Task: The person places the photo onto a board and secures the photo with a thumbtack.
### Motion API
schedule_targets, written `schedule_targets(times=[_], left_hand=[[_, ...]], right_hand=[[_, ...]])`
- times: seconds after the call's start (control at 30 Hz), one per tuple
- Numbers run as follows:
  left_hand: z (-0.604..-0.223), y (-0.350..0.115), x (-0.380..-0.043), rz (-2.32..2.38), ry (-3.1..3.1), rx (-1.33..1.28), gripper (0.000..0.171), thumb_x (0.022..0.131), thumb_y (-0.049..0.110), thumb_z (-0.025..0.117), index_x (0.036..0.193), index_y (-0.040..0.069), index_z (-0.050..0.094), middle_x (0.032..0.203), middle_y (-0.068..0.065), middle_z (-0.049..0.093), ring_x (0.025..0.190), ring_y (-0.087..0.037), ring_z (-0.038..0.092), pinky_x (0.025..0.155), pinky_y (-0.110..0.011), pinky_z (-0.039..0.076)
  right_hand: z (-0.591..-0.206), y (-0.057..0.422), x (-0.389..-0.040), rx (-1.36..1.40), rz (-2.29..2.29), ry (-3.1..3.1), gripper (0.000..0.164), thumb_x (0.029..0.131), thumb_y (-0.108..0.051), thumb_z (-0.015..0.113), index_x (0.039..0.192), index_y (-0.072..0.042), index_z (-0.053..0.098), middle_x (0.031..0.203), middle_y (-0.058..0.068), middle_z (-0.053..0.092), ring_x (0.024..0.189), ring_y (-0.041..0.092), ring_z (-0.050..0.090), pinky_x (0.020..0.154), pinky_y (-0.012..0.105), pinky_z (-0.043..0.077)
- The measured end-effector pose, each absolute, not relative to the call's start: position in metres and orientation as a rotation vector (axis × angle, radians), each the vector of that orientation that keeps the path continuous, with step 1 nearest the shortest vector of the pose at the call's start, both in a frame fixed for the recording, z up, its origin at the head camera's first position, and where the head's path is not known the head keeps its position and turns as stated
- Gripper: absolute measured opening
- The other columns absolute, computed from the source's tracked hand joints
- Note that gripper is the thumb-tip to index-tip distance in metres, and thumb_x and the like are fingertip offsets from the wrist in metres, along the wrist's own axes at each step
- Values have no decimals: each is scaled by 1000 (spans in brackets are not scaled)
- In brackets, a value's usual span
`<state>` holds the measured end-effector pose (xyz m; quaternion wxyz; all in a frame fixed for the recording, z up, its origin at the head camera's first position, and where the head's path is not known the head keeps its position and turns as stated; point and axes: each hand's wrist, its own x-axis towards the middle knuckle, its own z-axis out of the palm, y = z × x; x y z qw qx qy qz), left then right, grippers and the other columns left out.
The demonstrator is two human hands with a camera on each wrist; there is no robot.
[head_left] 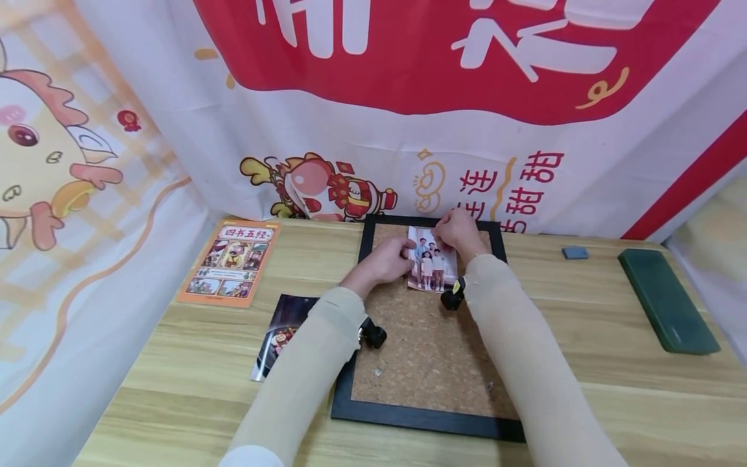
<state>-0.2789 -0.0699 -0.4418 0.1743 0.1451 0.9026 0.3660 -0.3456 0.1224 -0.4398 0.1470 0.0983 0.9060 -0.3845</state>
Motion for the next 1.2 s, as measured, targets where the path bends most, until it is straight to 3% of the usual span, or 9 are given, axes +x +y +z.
schedule_targets(times=[0.23, 0.4, 0.57, 0.93, 1.2], left_hand=[[-448, -71, -284, 1034, 2577, 399, 45, 104, 12, 65, 147, 2, 60, 112, -9, 60, 101, -22, 57, 88, -34, 48], [-450, -71, -286, 1043, 2566, 386, 43, 104, 15, 66, 146, 5, 60, 109, -8, 60, 99, -22, 57, 85, -35, 47], [-461, -71, -292, 1038, 2584, 350, 44, 104, 18, 67, 146, 7, 59, 107, -5, 60, 96, -19, 57, 82, -33, 47], [-446, -70, -276, 1062, 2626, 398, 49, 102, 18, 67, 146, -2, 56, 113, -11, 68, 99, -22, 62, 93, -37, 53], [-428, -84, -257, 1135, 2638, 336, 46, 105, 17, 65, 149, 5, 57, 112, -10, 69, 91, -22, 63, 79, -34, 52]], right_hand=[[-442, 126, -340, 311, -1143, 2592, 23, 104, -24, 73, 92, -7, 66, 61, 2, 64, 53, 18, 62, 52, 30, 51], [-446, 132, -332, 278, -1179, 2579, 24, 107, -30, 69, 100, -7, 67, 68, 3, 65, 57, 18, 64, 54, 30, 53], [-448, 138, -323, 200, -1247, 2576, 20, 108, -26, 67, 109, -6, 66, 74, 4, 66, 60, 17, 64, 56, 29, 54], [-443, 150, -299, 69, -1381, 2608, 21, 108, -24, 65, 111, -4, 68, 78, 6, 69, 65, 18, 67, 60, 30, 57], [-435, 157, -280, -46, -1395, 2631, 20, 109, -25, 65, 111, -5, 68, 92, 13, 70, 71, 21, 69, 64, 35, 61]])
